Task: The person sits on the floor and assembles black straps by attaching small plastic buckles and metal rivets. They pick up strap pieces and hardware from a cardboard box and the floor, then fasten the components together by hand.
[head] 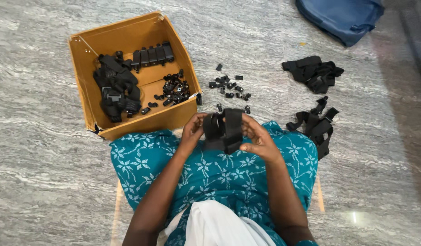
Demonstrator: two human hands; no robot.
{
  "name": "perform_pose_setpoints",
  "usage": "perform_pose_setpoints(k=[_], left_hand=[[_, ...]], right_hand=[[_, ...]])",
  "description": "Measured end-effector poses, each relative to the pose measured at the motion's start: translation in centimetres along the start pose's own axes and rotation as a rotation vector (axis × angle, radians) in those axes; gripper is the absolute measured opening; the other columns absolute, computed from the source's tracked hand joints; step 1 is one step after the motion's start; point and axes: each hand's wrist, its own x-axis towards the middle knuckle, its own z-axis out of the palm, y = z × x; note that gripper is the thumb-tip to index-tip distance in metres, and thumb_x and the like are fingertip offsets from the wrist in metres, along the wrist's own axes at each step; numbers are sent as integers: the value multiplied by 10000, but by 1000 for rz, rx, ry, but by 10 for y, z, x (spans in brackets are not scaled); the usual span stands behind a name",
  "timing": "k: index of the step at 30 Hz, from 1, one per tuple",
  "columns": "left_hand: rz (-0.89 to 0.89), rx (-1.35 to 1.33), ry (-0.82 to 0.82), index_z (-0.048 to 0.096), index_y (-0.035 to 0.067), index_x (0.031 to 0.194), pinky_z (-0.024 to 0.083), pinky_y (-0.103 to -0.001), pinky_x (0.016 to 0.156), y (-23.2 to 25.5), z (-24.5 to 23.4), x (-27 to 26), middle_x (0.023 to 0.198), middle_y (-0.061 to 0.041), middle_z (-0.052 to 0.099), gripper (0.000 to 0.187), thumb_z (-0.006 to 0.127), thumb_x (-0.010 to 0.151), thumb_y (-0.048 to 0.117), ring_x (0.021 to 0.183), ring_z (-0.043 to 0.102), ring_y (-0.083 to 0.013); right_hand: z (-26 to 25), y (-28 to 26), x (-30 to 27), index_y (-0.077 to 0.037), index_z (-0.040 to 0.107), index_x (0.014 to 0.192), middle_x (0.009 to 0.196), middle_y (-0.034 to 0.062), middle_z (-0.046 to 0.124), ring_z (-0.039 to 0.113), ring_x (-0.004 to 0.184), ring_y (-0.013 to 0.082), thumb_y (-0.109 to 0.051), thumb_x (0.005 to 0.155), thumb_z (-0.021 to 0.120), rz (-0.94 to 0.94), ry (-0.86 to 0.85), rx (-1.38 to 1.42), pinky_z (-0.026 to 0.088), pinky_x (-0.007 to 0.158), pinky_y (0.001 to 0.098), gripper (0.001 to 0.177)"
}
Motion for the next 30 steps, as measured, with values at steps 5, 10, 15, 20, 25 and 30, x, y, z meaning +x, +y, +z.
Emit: perform_pose_setpoints(k=[5, 10, 15, 20, 25, 30], left_hand=[[-73, -61, 7, 589, 28, 1321, 517, -314, 884, 4, -1, -1, 1061, -30, 628, 416, 499, 1101, 371, 961, 615, -140], [-81, -148, -26, 477, 68, 1447, 550, -358, 897, 12, 3, -3, 1015, -97, 679, 522, 444, 1090, 447, 980, 692, -208], [-75, -166, -49, 291, 123, 1584, 561, -379, 920, 26, 9, -5, 1035, -115, 700, 619, 444, 1074, 438, 996, 701, -226], [-141, -503, 15, 148, 220, 1645, 523, -415, 1006, 50, 18, -7, 1285, -106, 579, 687, 470, 1057, 368, 1152, 616, -219], [-25, -867, 120, 152, 212, 1628, 463, -378, 1118, 60, 40, -13, 1493, -130, 483, 724, 536, 1019, 134, 1347, 541, -243], [158, -1092, 68, 154, 154, 1747, 463, -334, 1108, 68, 54, -20, 1592, -163, 458, 766, 585, 1149, -51, 1193, 524, -157]], right_hand=[[29, -18, 18, -61, 167, 1641, 1503, 186, 532, 578, 1328, 297, -549, 768, 836, 21, 62, 54, 478, 1078, 447, 1203], [38, -12, 31, -102, 42, 1686, 1465, 201, 545, 554, 1309, 271, -497, 868, 770, 60, 217, 47, 422, 1108, 405, 1164], [50, 0, 50, -97, 90, 1676, 1535, 117, 483, 515, 1328, 201, -189, 983, 661, 130, 318, 167, 402, 1114, 342, 903], [66, 8, 50, -65, 227, 1630, 1506, 128, 501, 539, 1331, 237, 38, 873, 688, 97, 327, 195, 427, 1122, 380, 892], [72, 25, 34, -66, 227, 1629, 1543, 109, 481, 508, 1408, 197, 78, 869, 685, 22, 408, 208, 404, 1169, 359, 898], [66, 52, 9, -127, 160, 1606, 1256, 104, 681, 663, 1128, 201, 54, 849, 682, 94, 545, 198, 493, 986, 362, 937]])
